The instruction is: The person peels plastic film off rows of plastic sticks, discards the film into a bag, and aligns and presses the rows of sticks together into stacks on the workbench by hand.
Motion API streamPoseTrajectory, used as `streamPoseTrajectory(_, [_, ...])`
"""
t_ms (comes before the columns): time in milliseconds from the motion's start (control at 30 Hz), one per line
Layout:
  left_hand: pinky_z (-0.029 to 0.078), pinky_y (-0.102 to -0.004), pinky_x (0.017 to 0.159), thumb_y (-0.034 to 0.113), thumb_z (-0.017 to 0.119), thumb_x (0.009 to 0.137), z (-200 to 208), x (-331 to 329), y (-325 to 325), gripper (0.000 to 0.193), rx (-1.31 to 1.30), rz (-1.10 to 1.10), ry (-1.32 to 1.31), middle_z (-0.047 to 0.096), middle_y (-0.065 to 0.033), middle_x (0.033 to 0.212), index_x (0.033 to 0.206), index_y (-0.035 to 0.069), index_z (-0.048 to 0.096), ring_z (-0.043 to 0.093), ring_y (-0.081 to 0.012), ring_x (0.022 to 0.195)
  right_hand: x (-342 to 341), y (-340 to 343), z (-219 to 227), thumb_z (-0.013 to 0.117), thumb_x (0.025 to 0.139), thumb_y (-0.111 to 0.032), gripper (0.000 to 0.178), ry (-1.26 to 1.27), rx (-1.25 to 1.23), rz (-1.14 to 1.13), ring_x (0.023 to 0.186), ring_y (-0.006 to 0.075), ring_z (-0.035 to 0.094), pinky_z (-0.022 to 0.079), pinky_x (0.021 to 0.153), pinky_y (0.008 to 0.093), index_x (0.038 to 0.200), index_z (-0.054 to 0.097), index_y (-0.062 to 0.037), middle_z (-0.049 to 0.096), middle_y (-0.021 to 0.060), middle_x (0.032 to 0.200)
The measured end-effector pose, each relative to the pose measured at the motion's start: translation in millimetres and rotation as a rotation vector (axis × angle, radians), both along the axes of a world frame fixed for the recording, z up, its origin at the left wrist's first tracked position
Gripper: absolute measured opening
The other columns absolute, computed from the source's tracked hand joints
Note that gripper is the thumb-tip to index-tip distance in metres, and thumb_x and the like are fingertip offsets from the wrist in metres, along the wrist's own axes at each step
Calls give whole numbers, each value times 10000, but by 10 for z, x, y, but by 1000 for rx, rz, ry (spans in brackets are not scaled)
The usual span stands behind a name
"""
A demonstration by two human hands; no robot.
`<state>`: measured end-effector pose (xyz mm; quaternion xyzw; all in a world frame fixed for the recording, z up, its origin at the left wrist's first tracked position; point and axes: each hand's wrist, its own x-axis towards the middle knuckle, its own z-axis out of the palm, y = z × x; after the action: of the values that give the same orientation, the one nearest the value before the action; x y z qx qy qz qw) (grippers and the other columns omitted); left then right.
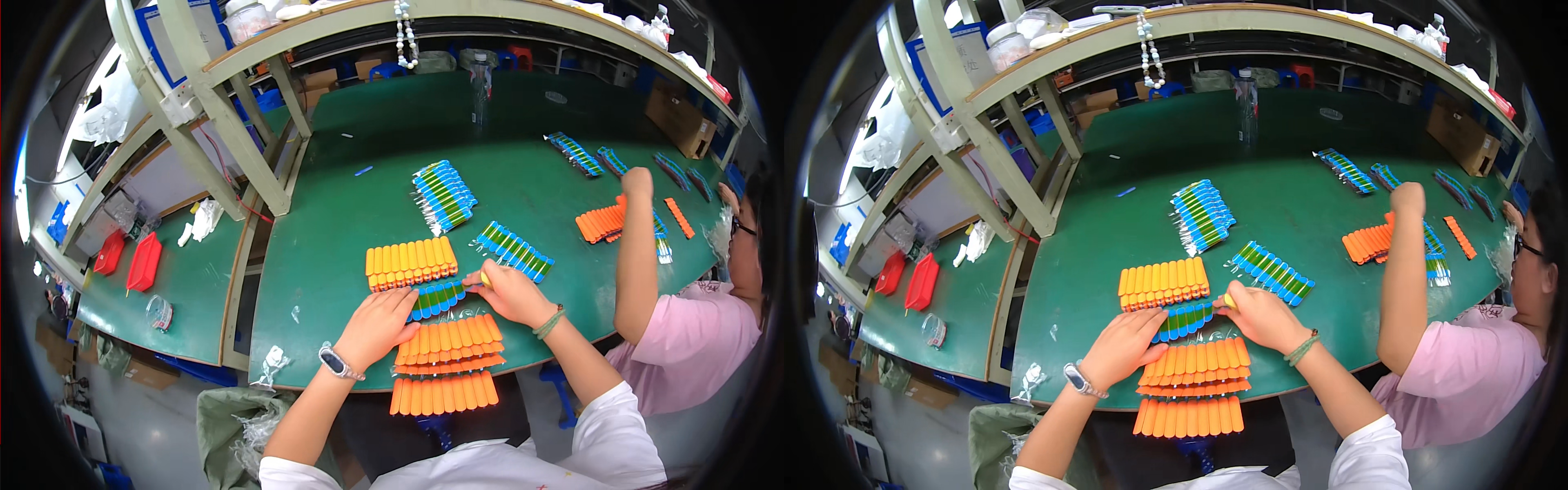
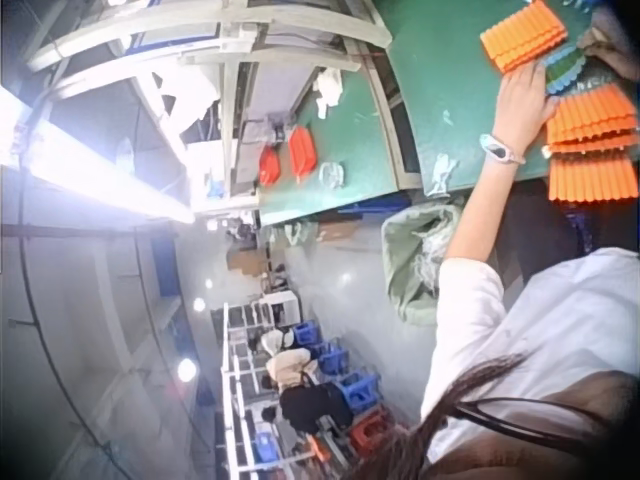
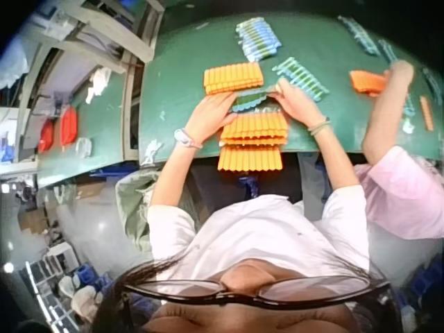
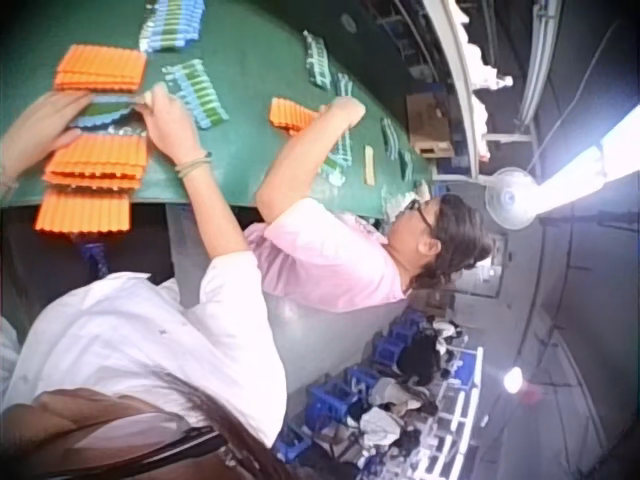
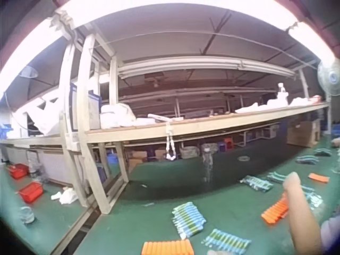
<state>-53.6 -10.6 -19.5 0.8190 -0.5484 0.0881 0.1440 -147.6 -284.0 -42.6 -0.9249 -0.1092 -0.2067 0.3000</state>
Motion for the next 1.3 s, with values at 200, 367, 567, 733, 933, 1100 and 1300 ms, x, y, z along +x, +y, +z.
streamPoseTrajectory(200, [537,-386,948,128,615,881,-205,34,48,358,-35,-10,-150,673,-153,1206,1215,2,589,652,-299,1118,3,29,2,616,969,-226,274,116,-114,-59,700,430,641,481,558,515,933,431,-27,643,221,733])
streamPoseTrajectory(367, [564,-373,899,70,550,900,-52,-294,239,287,-3,-21,-28,676,-154,1210,1180,21,592,674,-303,1081,-556,220,72,578,917,-59,54,-96,-133,38,882,354,690,562,725,428,935,562,-10,720,161,976])
streamPoseTrajectory(567, [556,-405,954,49,586,876,566,-1054,588,326,-72,-171,-13,691,-105,1181,1197,7,619,684,-276,1051,-1303,449,555,687,832,-1,197,-123,-32,129,858,302,709,576,736,401,809,494,-33,735,117,998])
streamPoseTrajectory(733, [585,-343,829,-36,678,862,540,-1355,627,481,-467,49,740,686,-129,1041,1305,21,498,707,-209,933,-1395,574,625,707,855,68,415,129,916,67,740,181,672,529,621,297,873,326,-93,666,126,874])
streamPoseTrajectory(933, [580,-274,724,-75,677,854,622,-1303,617,650,-1080,271,1372,671,-150,962,1398,15,334,697,-169,806,-1237,765,673,665,883,95,411,229,1619,87,693,154,645,511,586,278,916,313,-116,636,124,817])
streamPoseTrajectory(1100, [588,-308,785,-103,663,879,549,-1258,731,651,-1099,195,1374,670,-182,1030,1412,13,309,711,-209,904,-1264,824,696,652,889,95,406,245,1720,129,686,185,655,522,569,302,924,309,-119,627,131,791])
streamPoseTrajectory(1300, [568,-310,850,-77,655,900,482,-1123,688,654,-1071,215,1455,672,-160,1042,1441,15,298,691,-199,957,-1136,797,602,644,890,97,405,237,1661,88,641,209,663,527,532,303,927,301,-115,623,137,797])
